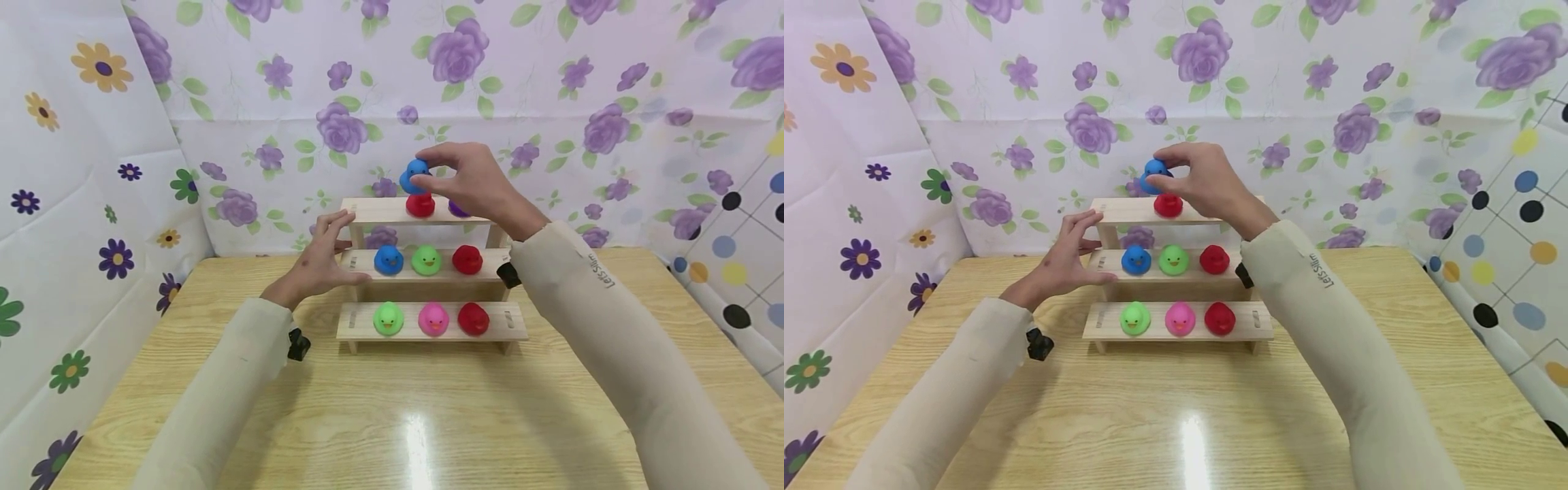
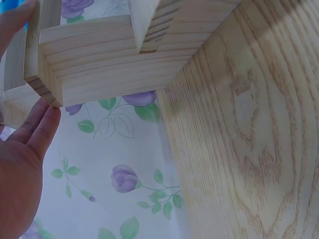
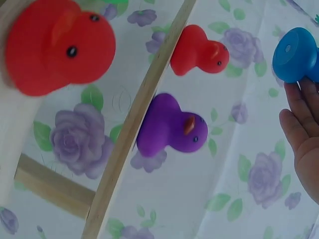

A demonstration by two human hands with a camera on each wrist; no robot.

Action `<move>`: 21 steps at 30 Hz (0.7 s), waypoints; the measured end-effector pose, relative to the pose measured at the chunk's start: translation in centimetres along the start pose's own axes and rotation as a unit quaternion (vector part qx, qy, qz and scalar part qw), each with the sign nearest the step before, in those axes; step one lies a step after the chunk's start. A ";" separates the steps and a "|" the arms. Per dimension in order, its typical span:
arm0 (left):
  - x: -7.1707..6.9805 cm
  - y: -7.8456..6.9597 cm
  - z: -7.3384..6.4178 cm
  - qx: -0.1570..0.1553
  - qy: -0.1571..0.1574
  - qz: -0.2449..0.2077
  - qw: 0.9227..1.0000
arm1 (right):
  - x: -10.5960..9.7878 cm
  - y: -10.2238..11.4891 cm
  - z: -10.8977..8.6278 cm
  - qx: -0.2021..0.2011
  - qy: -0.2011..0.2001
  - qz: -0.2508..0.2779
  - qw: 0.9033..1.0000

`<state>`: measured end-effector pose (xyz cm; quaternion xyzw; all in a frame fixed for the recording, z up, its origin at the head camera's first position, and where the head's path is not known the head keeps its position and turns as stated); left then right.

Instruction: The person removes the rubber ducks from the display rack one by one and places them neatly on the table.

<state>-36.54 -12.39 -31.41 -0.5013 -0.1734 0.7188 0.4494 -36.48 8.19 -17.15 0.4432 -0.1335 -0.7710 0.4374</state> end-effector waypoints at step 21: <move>0.1 -0.2 0.0 -0.004 0.007 -0.005 1.000 | -4.6 -1.3 -2.2 -0.011 -0.018 -0.004 1.000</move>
Point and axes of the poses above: each hand's wrist, its own z-axis towards the middle knuckle, its own x-axis out of the palm, y = z × x, the point moved 10 cm from there along z, towards the middle knuckle, and after that the axes turned 15 degrees about -y, right-handed, at the moved point
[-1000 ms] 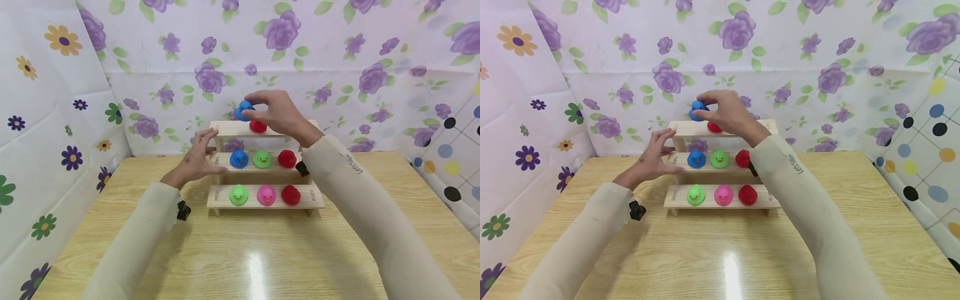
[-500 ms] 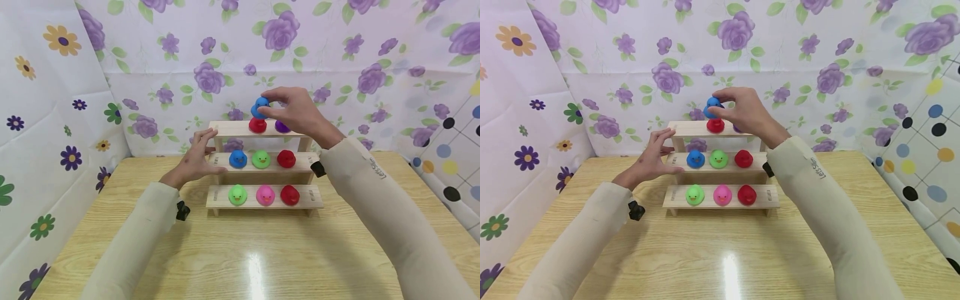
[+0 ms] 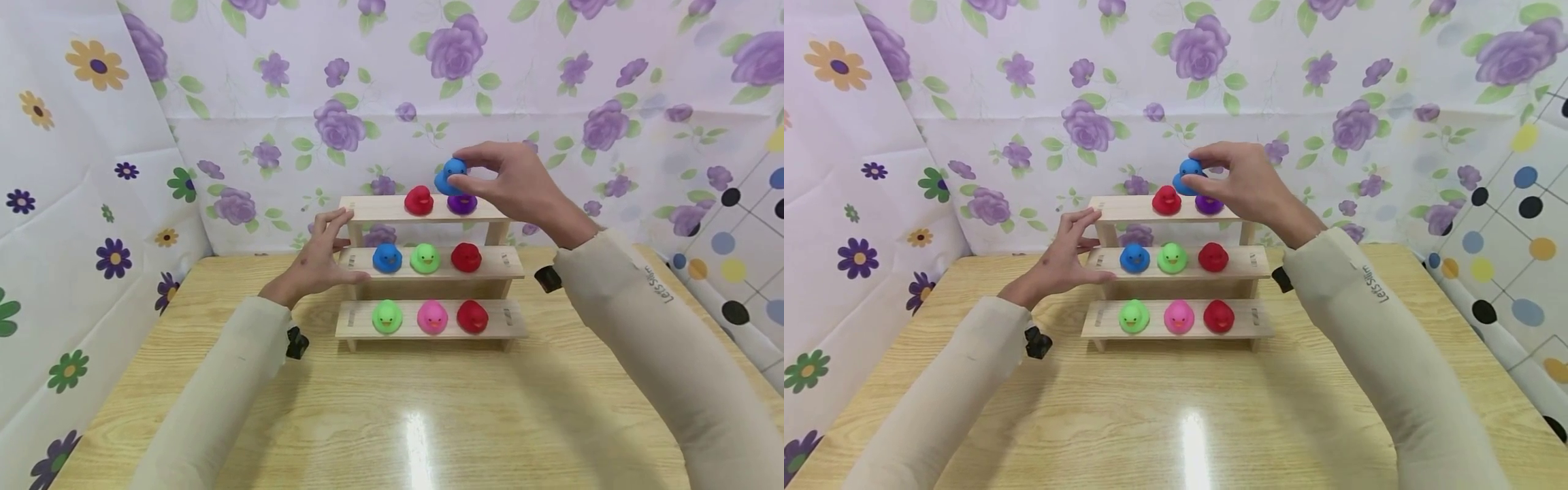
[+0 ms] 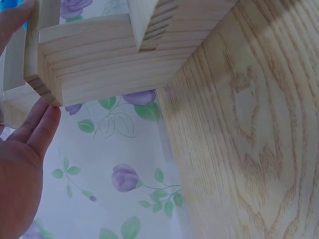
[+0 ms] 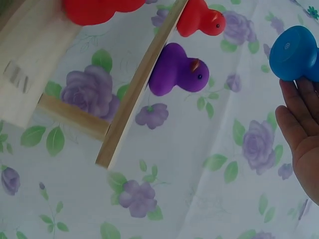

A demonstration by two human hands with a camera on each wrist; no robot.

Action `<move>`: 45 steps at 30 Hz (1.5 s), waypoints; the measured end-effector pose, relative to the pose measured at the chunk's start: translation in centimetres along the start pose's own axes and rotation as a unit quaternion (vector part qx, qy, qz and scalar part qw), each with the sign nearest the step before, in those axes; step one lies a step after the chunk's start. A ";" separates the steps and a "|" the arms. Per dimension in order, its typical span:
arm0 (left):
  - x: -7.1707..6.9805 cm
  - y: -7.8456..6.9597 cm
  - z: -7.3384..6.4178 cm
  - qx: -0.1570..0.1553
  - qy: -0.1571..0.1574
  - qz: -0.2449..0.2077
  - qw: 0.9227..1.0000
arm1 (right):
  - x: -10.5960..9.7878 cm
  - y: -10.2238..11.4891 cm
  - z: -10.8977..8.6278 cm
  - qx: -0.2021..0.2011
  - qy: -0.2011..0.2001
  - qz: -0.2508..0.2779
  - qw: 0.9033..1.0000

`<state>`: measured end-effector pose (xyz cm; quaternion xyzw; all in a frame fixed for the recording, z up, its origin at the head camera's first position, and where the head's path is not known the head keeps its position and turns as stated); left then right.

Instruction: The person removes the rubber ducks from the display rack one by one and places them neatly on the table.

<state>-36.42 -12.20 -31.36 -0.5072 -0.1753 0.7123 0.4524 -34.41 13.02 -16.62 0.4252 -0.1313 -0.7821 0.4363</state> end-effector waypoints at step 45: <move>0.0 0.2 0.1 0.000 -0.003 0.005 1.000 | -5.8 -10.0 -6.3 0.108 -0.023 -0.050 0.993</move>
Point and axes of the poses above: each hand's wrist, its own z-axis towards the middle knuckle, its own x-axis out of the palm, y = z × x, the point moved 10 cm from there along z, towards the middle knuckle, and after that the axes turned 15 degrees about -y, right-handed, at the moved point
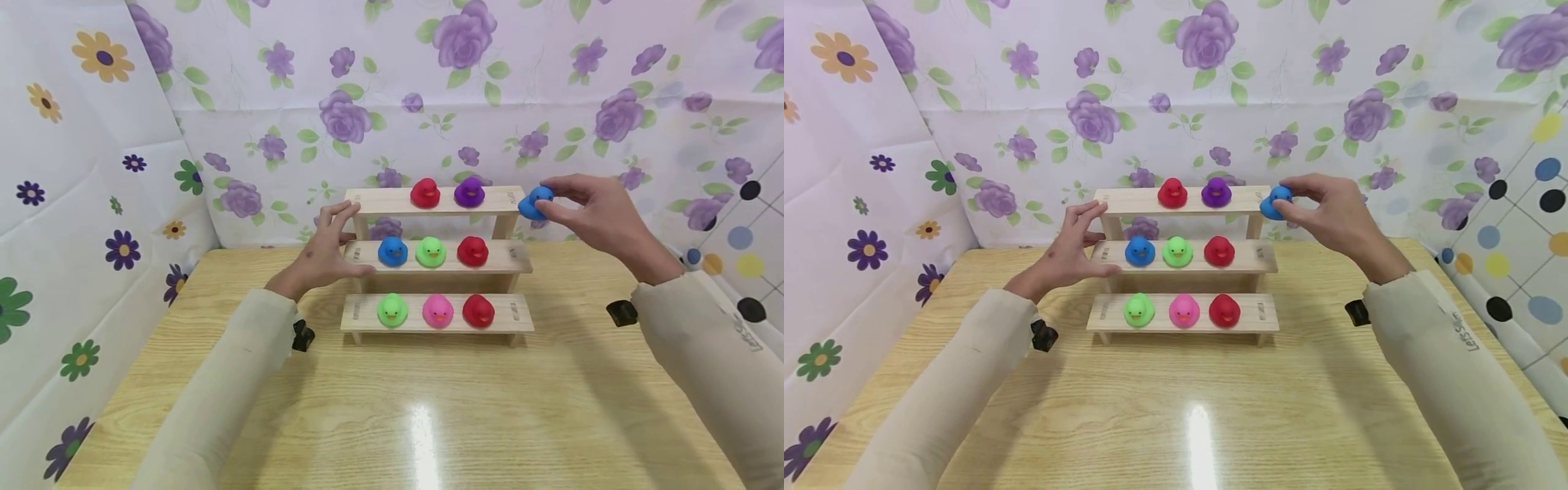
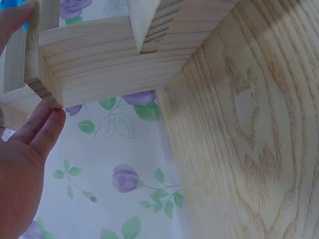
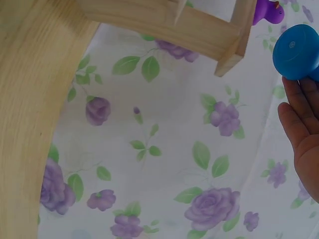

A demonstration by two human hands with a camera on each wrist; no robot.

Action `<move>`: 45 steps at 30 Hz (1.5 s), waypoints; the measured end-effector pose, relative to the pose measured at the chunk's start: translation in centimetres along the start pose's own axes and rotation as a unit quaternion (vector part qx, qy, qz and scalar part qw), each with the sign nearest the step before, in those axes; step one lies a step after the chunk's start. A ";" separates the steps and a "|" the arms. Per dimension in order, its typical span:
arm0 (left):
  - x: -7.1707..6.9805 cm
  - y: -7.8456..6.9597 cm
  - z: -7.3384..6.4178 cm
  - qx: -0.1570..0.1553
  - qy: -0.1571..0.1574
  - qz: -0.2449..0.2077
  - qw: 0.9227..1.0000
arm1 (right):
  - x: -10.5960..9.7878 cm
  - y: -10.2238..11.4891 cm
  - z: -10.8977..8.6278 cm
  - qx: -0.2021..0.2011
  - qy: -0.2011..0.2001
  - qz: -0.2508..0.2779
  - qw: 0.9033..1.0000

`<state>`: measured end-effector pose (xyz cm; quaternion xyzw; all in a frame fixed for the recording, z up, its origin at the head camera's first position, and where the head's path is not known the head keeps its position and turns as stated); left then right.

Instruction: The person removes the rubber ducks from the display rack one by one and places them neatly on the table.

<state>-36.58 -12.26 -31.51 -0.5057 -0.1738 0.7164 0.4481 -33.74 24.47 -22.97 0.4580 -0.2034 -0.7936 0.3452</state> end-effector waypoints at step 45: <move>0.0 -0.1 -0.2 -0.003 -0.002 0.005 1.000 | 1.6 -8.8 -3.7 0.042 0.050 -0.047 0.997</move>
Point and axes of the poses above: each hand's wrist, its own z-axis towards the middle knuckle, its own x-axis out of the palm, y = z × x, the point moved 10 cm from there along z, towards the middle knuckle, and after that the axes turned 15 degrees about -y, right-handed, at the moved point
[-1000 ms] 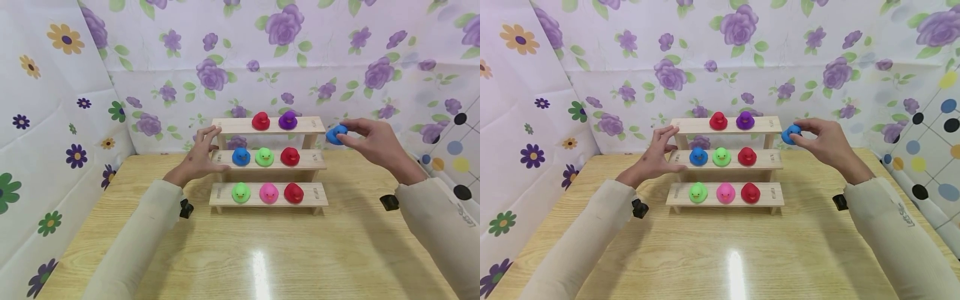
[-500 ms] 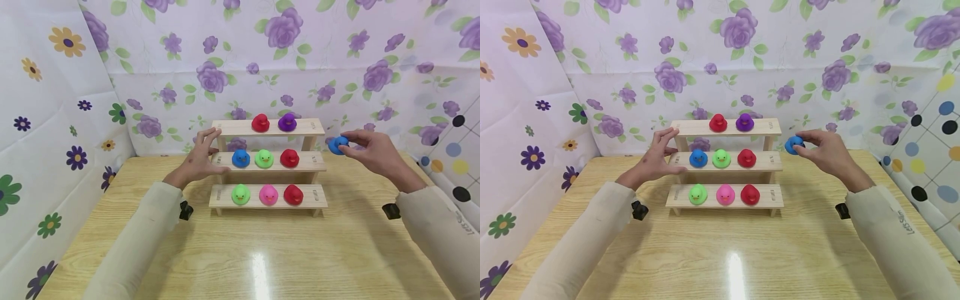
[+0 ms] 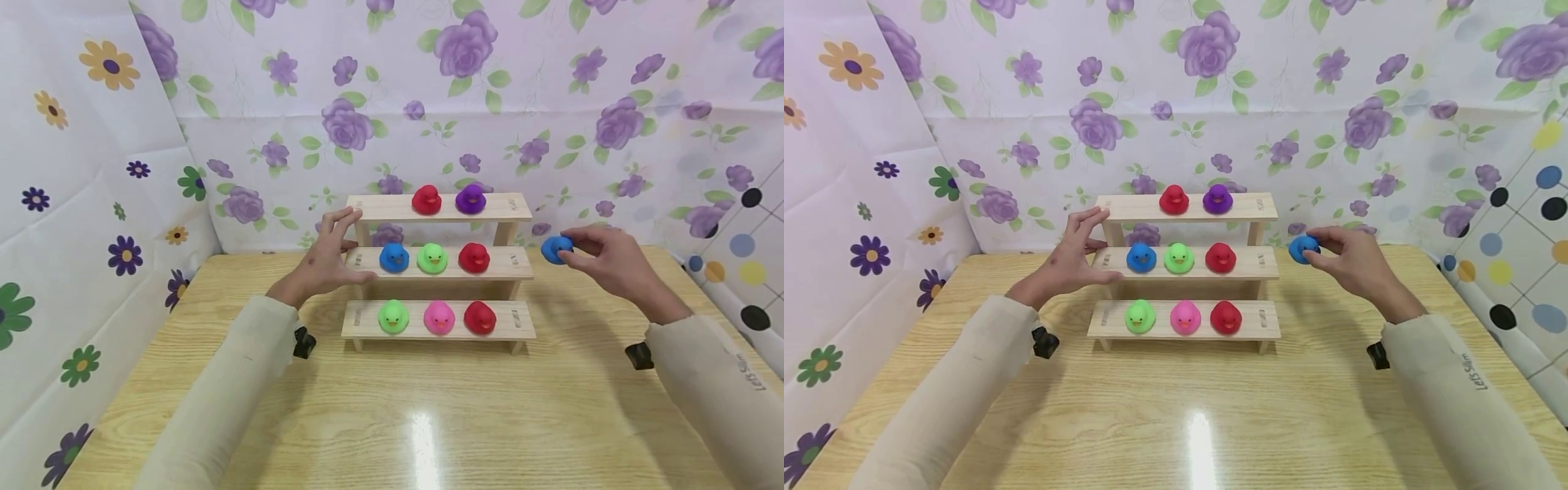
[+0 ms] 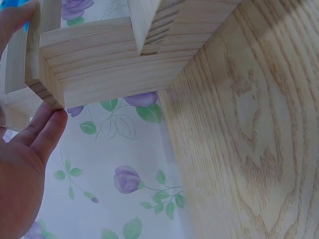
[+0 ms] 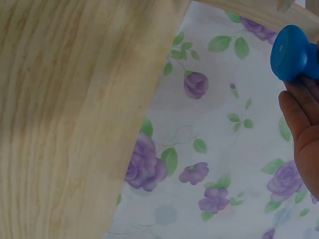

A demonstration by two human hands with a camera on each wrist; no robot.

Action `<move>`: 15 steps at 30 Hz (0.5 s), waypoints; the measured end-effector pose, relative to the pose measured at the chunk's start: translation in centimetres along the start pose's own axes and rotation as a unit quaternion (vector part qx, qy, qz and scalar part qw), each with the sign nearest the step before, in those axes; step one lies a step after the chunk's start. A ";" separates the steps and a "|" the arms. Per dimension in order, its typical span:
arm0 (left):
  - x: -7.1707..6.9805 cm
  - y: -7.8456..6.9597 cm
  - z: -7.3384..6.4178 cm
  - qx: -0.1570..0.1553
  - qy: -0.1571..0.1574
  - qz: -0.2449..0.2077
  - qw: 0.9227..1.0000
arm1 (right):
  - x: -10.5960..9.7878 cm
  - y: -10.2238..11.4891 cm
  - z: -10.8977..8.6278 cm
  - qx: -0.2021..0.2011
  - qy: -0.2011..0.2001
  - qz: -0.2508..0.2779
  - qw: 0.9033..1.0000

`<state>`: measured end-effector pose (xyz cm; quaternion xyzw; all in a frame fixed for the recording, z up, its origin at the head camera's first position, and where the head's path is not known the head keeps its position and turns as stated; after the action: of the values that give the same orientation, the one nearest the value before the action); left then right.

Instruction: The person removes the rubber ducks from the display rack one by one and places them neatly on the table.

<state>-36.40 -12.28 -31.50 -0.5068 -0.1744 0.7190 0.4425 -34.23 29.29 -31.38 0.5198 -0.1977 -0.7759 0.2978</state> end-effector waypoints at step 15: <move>0.0 -0.1 0.0 0.004 -0.002 0.000 1.000 | 2.5 -2.8 -0.9 -0.011 0.041 0.004 0.999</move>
<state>-36.34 -12.29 -31.46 -0.5034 -0.1731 0.7206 0.4442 -34.84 29.72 -35.19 0.5473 -0.1785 -0.7546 0.3148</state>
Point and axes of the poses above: each hand's wrist, its own z-axis towards the middle knuckle, its own x-axis out of the palm, y = z × x, the point moved 10 cm from there along z, towards the middle knuckle, and after that the axes turned 15 degrees about -y, right-handed, at the moved point
